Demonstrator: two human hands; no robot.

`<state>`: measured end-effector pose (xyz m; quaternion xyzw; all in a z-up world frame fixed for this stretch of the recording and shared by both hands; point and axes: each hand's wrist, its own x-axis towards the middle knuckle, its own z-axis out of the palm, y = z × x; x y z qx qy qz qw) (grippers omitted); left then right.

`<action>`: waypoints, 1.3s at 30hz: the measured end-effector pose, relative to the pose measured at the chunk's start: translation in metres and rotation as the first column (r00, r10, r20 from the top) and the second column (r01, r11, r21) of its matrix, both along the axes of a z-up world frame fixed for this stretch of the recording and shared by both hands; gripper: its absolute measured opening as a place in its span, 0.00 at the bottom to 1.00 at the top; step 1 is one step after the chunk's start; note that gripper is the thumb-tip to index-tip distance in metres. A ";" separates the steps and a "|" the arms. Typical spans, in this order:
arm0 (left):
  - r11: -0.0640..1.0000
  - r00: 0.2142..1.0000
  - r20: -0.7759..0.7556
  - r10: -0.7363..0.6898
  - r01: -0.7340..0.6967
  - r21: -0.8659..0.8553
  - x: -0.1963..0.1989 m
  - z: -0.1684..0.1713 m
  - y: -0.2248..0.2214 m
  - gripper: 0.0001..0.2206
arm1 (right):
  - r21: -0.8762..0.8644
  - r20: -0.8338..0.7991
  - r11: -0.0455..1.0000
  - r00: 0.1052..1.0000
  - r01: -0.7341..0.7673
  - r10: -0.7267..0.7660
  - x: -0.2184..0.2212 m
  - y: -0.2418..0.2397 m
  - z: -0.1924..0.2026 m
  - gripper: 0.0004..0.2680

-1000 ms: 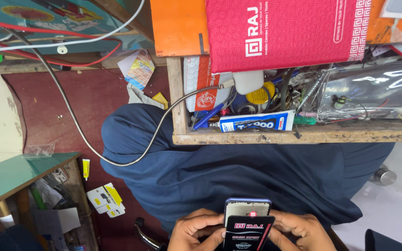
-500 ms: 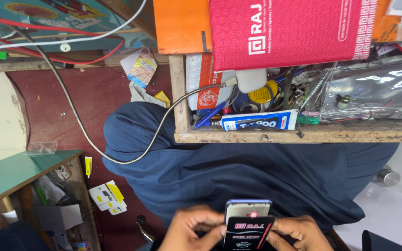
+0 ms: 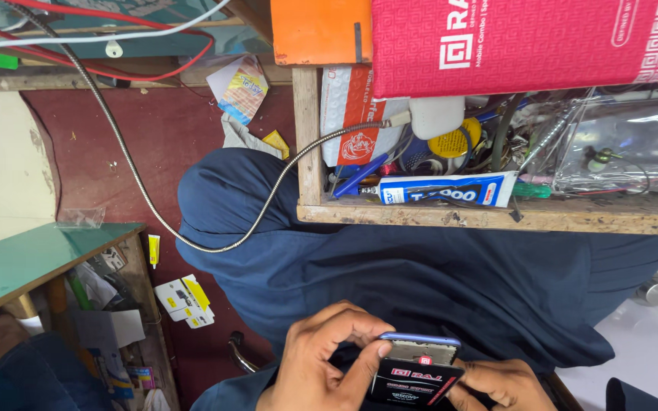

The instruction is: The person assembles a mobile phone by fitting a plastic frame onto the chassis, pressing a screen panel onto the front, and checking the internal components and battery before closing the casing.

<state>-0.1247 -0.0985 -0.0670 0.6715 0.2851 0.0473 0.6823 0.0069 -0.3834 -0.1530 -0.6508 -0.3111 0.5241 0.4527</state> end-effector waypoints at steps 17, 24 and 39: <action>0.989 0.998 -0.011 -0.068 0.066 -0.133 0.004 0.001 0.012 0.07 | -0.170 -0.035 0.964 0.976 0.205 -0.214 -0.003 0.012 0.022 0.15; 0.989 0.987 0.089 -0.132 0.125 0.082 0.004 -0.002 0.014 0.06 | 0.000 0.045 0.975 0.974 0.224 -0.224 -0.008 0.007 0.012 0.12; 0.986 0.975 0.201 0.091 -0.117 0.122 -0.023 -0.042 -0.021 0.07 | -0.066 -0.227 0.994 0.968 0.090 -0.103 0.007 0.040 0.019 0.12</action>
